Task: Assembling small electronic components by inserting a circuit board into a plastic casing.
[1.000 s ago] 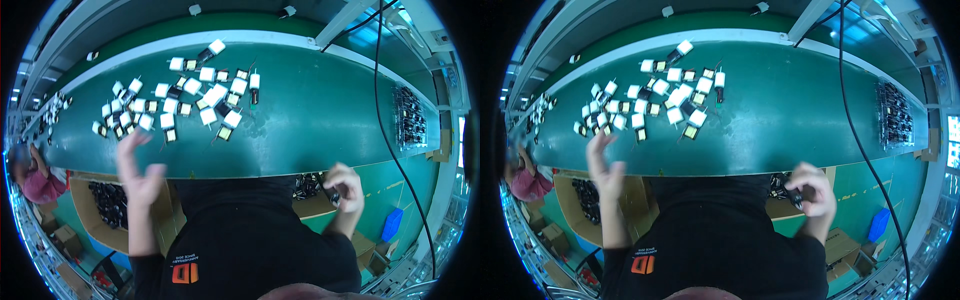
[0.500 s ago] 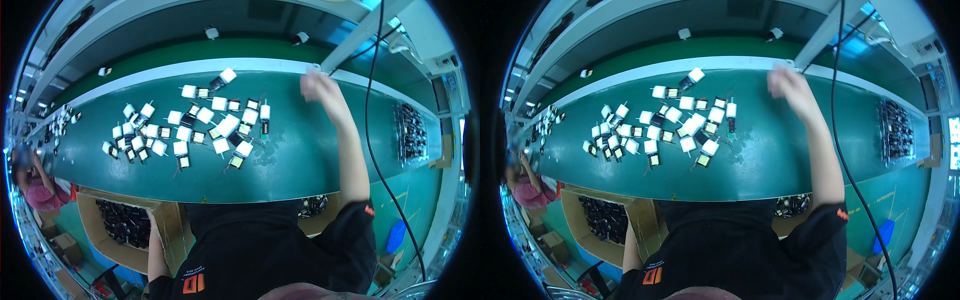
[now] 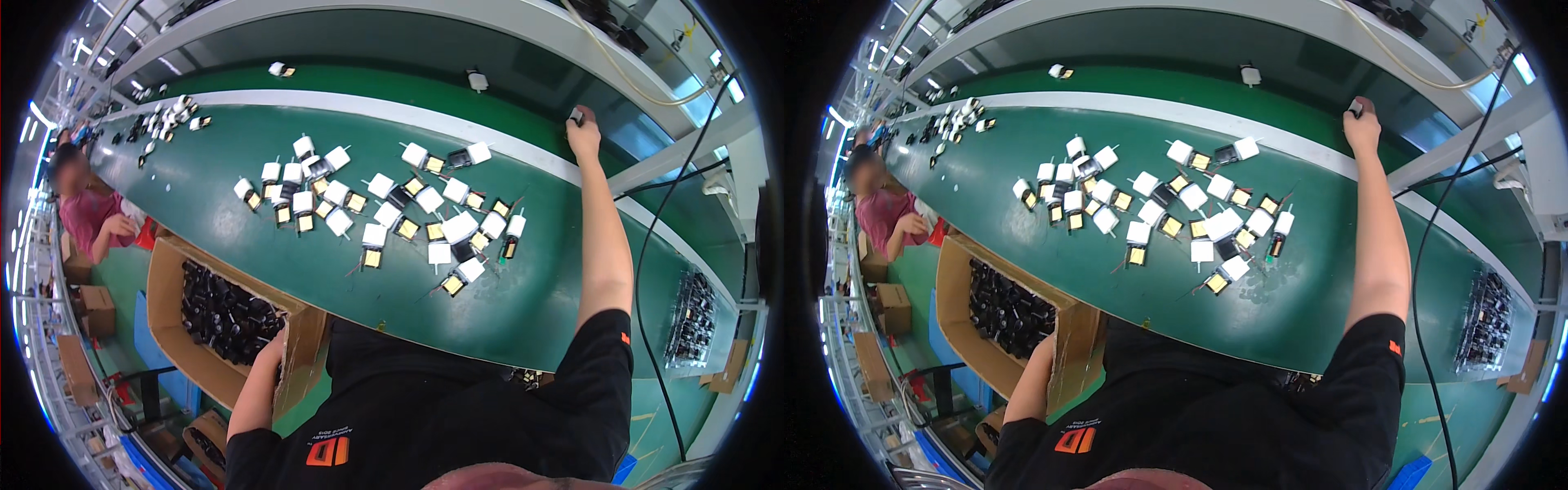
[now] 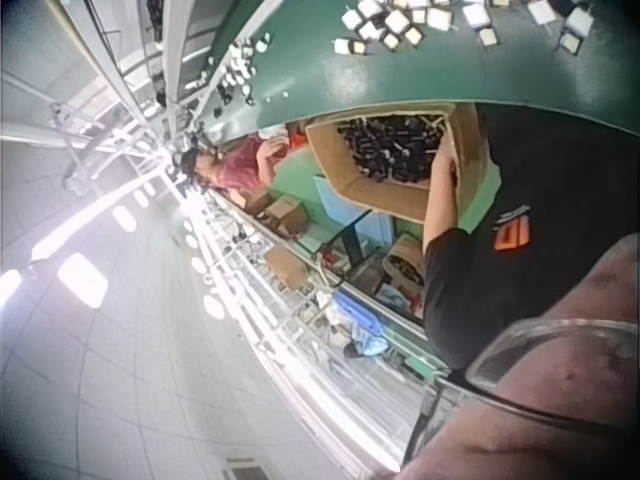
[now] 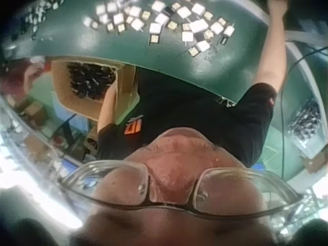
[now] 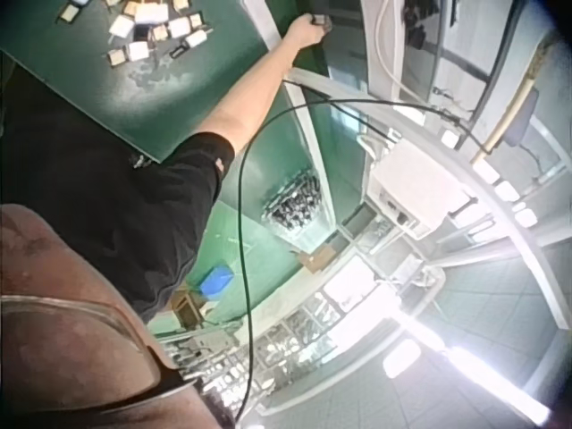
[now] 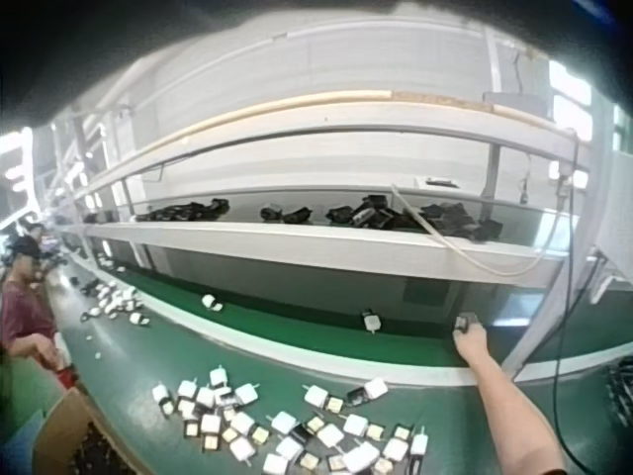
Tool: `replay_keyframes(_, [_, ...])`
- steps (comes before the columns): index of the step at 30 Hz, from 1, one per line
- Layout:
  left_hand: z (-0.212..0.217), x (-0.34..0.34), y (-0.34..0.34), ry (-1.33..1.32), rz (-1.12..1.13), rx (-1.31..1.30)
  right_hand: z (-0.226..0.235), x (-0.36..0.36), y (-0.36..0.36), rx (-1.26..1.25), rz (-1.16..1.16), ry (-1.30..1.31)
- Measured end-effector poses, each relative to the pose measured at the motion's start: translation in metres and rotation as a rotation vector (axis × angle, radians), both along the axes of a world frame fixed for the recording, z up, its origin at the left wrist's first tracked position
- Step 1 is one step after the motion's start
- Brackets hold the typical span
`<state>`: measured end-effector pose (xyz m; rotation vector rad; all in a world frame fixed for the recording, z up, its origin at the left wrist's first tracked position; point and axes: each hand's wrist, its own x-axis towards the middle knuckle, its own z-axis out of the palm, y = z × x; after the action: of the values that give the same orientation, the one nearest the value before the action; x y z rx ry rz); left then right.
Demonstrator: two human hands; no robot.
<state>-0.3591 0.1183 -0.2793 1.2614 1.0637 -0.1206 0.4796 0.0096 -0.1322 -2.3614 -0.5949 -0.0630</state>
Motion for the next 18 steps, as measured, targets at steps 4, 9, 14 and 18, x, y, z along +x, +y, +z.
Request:
replay_keyframes(4, [-0.019, -0.034, 0.010, -0.008, -0.207, 0.205, 0.046, -0.087, -0.004, 1.118, 0.329, 1.042])
replay_keyframes(9, [0.148, 0.048, 0.015, 0.197, 0.121, 0.589, 0.069, -0.191, -0.073, 1.358, 0.658, 1.658])
replay_keyframes(14, [0.246, 0.115, 0.012, -0.380, 0.338, 1.102, 0.066, -0.285, -0.120, 1.291, 0.732, 1.656])
replay_keyframes(18, [0.277, 0.208, -0.022, -0.704, 0.125, 0.995, 0.060, -0.327, -0.120, 1.360, 0.716, 1.596])
